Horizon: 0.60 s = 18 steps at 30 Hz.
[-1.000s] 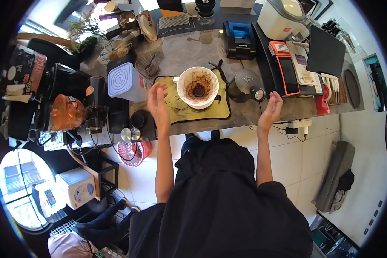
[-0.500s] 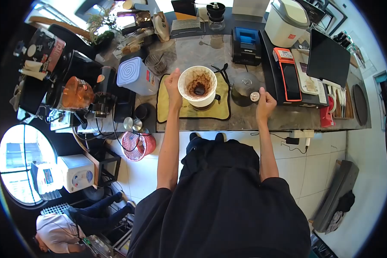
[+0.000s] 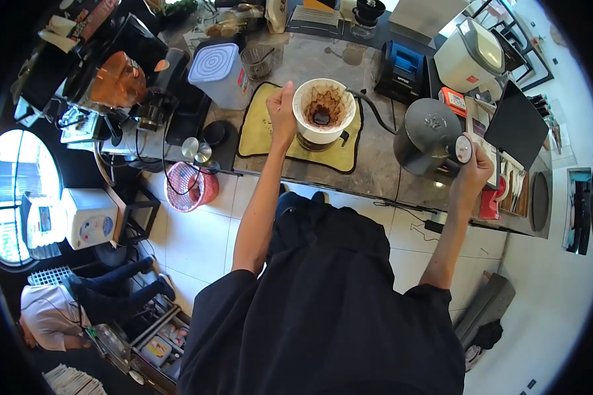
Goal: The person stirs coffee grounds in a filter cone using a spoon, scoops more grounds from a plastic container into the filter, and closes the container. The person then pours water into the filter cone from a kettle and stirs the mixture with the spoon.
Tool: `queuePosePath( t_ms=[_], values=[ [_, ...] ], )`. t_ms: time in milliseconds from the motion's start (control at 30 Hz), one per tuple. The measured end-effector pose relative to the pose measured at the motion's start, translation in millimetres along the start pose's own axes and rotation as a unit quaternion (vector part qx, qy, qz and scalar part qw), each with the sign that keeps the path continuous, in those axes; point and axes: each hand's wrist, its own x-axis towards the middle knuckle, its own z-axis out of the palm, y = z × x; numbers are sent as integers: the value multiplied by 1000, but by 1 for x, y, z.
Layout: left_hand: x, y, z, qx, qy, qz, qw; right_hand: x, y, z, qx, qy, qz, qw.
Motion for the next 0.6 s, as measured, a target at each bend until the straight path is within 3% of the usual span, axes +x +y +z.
queuePosePath(
  t_ms=[267, 600],
  values=[
    [-3, 5, 1, 4, -1, 38, 999, 7, -48, 19, -140, -138, -21, 980],
    [-3, 5, 0, 8, -15, 52, 999, 30, -54, 52, -213, -169, -67, 960]
  ],
)
